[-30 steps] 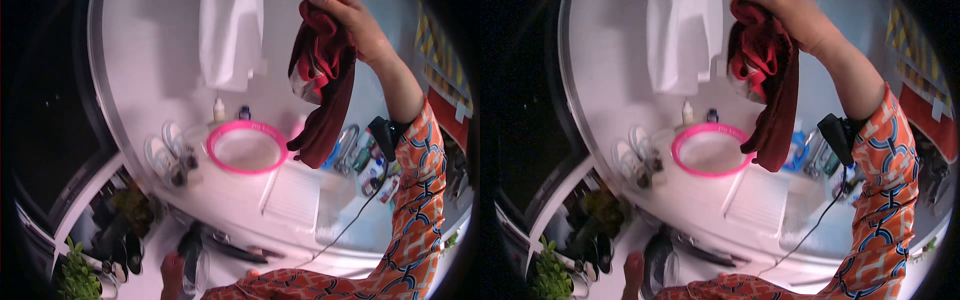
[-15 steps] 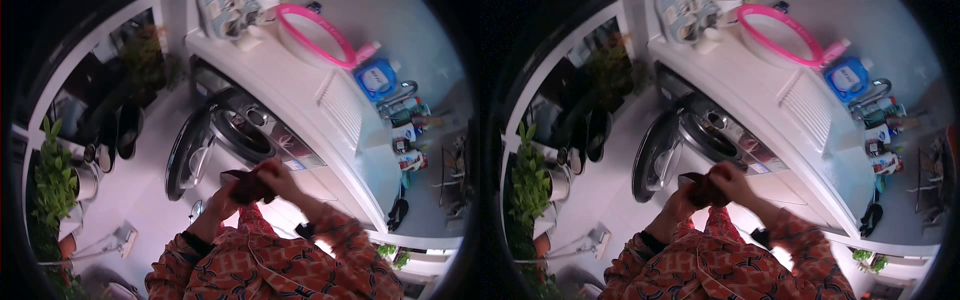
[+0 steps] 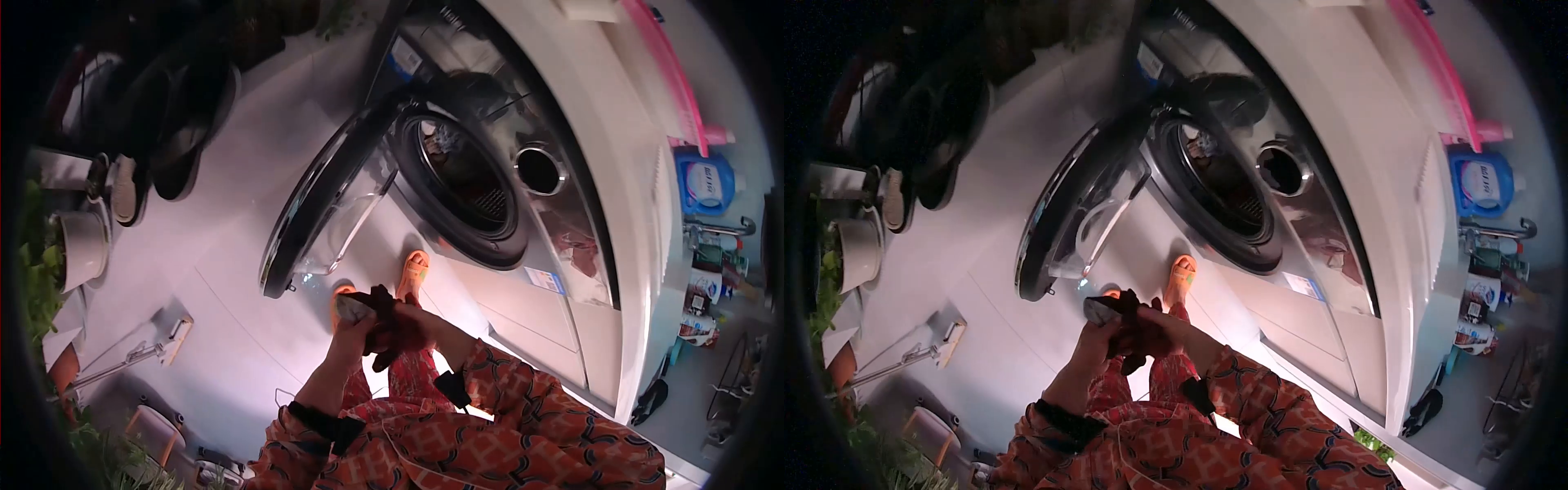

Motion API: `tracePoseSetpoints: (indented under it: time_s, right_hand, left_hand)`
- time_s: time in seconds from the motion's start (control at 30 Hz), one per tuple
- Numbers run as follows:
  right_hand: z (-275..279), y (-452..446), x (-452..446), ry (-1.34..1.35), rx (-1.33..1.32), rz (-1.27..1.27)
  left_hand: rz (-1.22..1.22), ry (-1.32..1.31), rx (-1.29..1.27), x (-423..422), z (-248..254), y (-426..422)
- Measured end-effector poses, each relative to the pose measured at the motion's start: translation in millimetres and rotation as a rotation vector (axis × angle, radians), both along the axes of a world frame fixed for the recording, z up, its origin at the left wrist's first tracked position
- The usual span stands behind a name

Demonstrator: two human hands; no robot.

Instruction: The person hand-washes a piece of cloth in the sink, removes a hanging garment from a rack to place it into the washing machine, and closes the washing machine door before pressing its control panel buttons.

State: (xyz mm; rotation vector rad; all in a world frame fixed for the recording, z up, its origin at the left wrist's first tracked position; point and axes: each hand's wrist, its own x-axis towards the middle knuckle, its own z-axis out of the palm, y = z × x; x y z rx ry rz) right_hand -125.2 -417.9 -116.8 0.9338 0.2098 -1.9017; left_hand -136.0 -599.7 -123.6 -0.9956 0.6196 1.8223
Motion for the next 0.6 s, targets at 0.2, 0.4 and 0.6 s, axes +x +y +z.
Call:
tracePoseSetpoints:
  time_s: [0.2,0.4,0.6]
  right_hand:
    - [-54,-1,-12,-0.297,0.576,0.115]
    - [-138,92,-64,0.149,0.860,-0.442]
    - [-138,174,-144,0.020,1.753,-0.410]
  left_hand:
    - [-0.370,0.615,-0.818,14,-44,-2]
    - [-0.444,0.510,-0.765,52,-53,-33]
    - [-0.459,0.345,-0.790,94,-60,-59]
